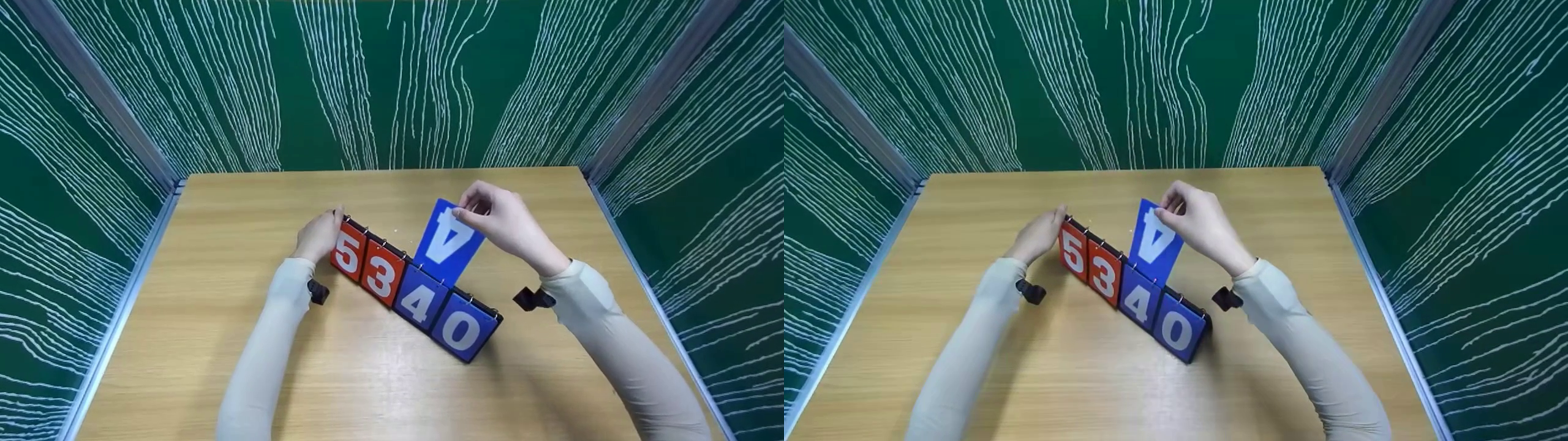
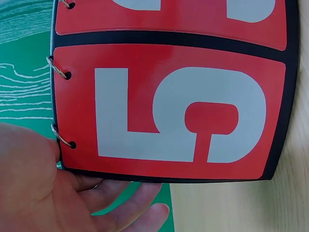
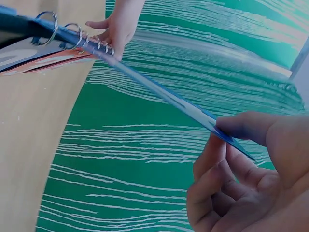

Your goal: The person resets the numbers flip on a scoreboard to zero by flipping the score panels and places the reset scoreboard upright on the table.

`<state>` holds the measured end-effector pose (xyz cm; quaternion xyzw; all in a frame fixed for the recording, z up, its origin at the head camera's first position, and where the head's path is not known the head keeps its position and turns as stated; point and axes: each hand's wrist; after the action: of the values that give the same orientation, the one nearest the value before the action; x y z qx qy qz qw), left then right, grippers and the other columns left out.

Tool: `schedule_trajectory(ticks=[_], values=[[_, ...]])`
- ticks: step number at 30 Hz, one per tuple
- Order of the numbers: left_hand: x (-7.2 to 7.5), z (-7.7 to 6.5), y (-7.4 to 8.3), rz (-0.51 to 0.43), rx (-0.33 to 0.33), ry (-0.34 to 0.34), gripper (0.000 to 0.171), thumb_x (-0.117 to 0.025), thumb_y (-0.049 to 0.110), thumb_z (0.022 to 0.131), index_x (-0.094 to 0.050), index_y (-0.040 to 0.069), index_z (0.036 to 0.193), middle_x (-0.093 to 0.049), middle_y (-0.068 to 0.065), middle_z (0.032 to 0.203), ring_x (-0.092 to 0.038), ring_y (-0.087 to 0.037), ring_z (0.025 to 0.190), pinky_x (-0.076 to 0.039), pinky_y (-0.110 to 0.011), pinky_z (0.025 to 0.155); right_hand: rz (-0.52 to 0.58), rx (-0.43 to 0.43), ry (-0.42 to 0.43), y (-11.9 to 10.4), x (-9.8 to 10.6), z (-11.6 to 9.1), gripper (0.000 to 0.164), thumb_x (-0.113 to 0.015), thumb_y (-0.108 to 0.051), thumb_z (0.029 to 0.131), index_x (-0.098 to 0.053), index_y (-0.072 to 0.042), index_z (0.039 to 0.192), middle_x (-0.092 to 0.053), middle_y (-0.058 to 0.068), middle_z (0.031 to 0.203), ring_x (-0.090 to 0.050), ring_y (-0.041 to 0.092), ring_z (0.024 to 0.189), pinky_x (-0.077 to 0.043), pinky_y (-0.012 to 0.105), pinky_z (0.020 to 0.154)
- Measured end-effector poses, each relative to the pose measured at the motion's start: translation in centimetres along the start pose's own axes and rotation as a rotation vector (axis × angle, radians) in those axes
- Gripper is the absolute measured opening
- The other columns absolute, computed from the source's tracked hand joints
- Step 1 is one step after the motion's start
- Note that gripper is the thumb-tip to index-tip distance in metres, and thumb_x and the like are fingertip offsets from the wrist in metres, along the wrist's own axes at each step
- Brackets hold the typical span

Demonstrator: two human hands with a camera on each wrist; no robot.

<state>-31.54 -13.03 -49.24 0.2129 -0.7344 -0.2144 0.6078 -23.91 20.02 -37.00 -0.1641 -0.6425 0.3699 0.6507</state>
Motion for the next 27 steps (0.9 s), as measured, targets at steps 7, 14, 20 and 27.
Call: schedule_trajectory(ticks=[7, 14, 20, 27], values=[[-0.1, 0.0, -0.1, -0.010, -0.001, 0.003, 0.070, -0.013, 0.053, 0.110, -0.058, 0.007, 0.138, -0.065, -0.016, 0.124, -0.060, -0.033, 0.122, -0.042, -0.052, 0.112, -0.029, 0.075, 0.003, -1.8, -0.7, -1.1, 0.013, -0.068, -0.023, 0.098, -0.064, -0.012, 0.102, -0.067, 0.003, 0.089, -0.060, 0.018, 0.077, -0.049, 0.024, 0.064], [-0.1, -0.1, -0.1, -0.017, -0.004, 0.006, 0.071, -0.013, 0.053, 0.110, -0.051, 0.007, 0.147, -0.061, -0.018, 0.140, -0.055, -0.037, 0.134, -0.038, -0.054, 0.117, -0.040, 0.132, -0.052, -3.5, -1.7, -2.2, 0.008, -0.069, -0.019, 0.097, -0.065, -0.013, 0.099, -0.067, 0.000, 0.086, -0.061, 0.014, 0.075, -0.051, 0.023, 0.062], [-0.2, -0.1, 0.0, 0.022, -0.004, 0.024, 0.071, -0.013, 0.052, 0.110, -0.055, 0.006, 0.144, -0.061, -0.018, 0.140, -0.056, -0.038, 0.134, -0.043, -0.055, 0.112, -0.062, 0.175, -0.090, -4.7, -2.8, -3.6, 0.008, -0.071, -0.019, 0.095, -0.064, -0.016, 0.096, -0.065, -0.002, 0.085, -0.059, 0.012, 0.074, -0.051, 0.024, 0.062], [-0.2, 0.0, 0.0, 0.012, -0.001, 0.027, 0.071, -0.014, 0.053, 0.110, -0.055, 0.006, 0.145, -0.061, -0.019, 0.141, -0.056, -0.039, 0.134, -0.041, -0.055, 0.114, -0.072, 0.180, -0.143, -5.6, -4.1, -5.1, 0.012, -0.071, -0.020, 0.095, -0.060, -0.017, 0.096, -0.061, -0.003, 0.087, -0.057, 0.012, 0.077, -0.051, 0.025, 0.065]])
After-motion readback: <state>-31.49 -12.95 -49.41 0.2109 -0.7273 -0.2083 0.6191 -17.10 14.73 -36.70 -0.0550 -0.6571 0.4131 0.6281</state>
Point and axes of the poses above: each hand's wrist, its own z-axis towards the middle knuckle, its own x-axis out of the back of the hand, y = z × x
